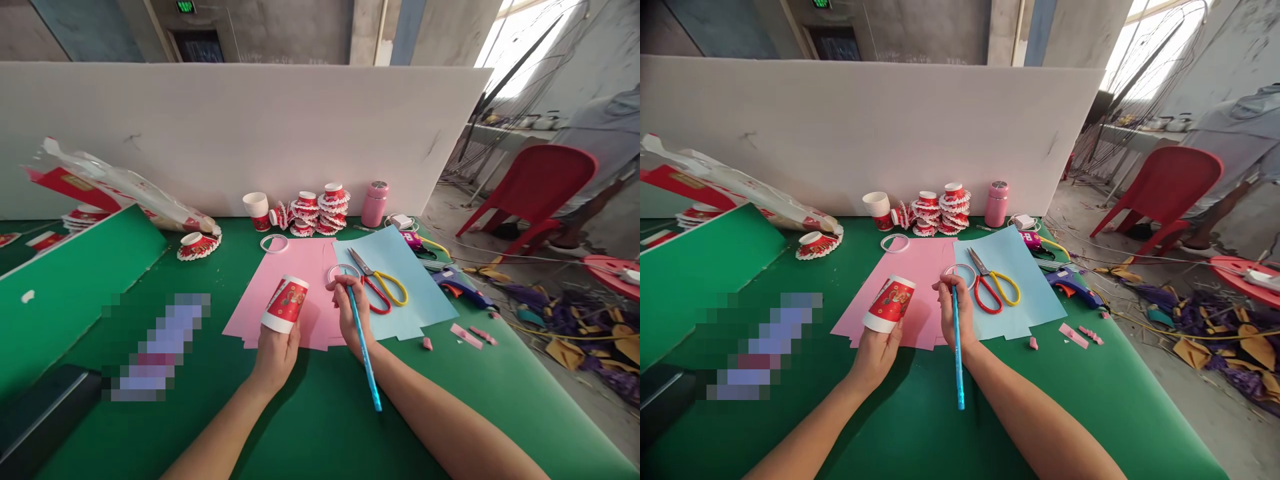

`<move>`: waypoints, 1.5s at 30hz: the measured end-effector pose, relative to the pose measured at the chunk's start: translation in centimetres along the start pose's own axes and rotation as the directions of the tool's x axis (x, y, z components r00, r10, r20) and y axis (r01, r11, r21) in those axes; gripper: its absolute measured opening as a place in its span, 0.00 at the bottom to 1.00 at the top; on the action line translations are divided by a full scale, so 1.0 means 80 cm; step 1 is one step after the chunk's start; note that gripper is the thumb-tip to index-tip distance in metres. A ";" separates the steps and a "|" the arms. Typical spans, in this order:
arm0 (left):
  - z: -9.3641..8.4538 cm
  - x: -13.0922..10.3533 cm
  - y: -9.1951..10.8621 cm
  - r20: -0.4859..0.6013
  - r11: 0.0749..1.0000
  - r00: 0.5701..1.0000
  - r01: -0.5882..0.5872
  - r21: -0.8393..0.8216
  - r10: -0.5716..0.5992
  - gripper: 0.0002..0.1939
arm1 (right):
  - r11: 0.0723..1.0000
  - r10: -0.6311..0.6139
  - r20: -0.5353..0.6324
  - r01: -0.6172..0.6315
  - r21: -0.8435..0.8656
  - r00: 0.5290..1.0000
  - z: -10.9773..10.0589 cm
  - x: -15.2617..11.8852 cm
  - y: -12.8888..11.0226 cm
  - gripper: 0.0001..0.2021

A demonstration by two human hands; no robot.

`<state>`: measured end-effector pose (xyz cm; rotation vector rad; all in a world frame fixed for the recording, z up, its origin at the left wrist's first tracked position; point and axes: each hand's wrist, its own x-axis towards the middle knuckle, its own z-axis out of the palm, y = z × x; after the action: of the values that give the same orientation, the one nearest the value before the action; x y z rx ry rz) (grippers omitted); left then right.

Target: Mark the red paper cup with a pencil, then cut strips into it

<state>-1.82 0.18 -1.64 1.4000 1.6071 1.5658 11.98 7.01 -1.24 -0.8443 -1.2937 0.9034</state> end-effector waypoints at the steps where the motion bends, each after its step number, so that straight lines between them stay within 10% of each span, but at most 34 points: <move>1: 0.001 0.000 -0.004 0.017 0.992 0.998 -0.065 0.106 0.063 0.07 | 1.000 -0.011 -0.006 0.011 0.010 1.000 0.001 0.001 -0.001 0.06; 8: 0.009 -0.005 -0.020 0.329 0.599 0.905 -0.425 0.679 0.270 0.20 | 0.998 0.038 0.127 -0.032 -0.046 0.991 0.004 0.013 0.000 0.12; 16: 0.011 -0.006 -0.032 0.261 0.389 0.780 -0.535 0.750 0.569 0.16 | 0.935 0.327 0.332 -0.353 0.019 0.885 0.013 0.030 -0.002 0.16; 20: 0.012 -0.006 -0.035 0.242 0.432 0.801 -0.518 0.739 0.547 0.17 | 0.943 0.251 0.384 -0.314 0.110 0.889 0.016 0.032 -0.010 0.12; 26: 0.014 -0.005 -0.031 0.157 0.616 0.896 -0.404 0.676 0.415 0.20 | 0.992 -0.101 0.276 0.118 -0.046 0.956 0.014 0.047 -0.012 0.11; 33: 0.002 0.004 -0.021 0.096 0.751 0.982 -0.189 0.632 0.165 0.12 | 0.805 -0.405 0.430 0.537 -0.252 0.807 0.012 0.047 0.014 0.12; 45: -0.014 0.017 -0.006 0.049 0.665 0.998 -0.015 0.747 -0.033 0.17 | 0.837 -0.403 0.460 0.521 -0.165 0.792 0.003 0.036 0.019 0.13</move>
<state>-3.40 0.99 -1.42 1.7905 2.3596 0.8172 11.78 10.25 -1.36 -0.5113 -1.9357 0.5048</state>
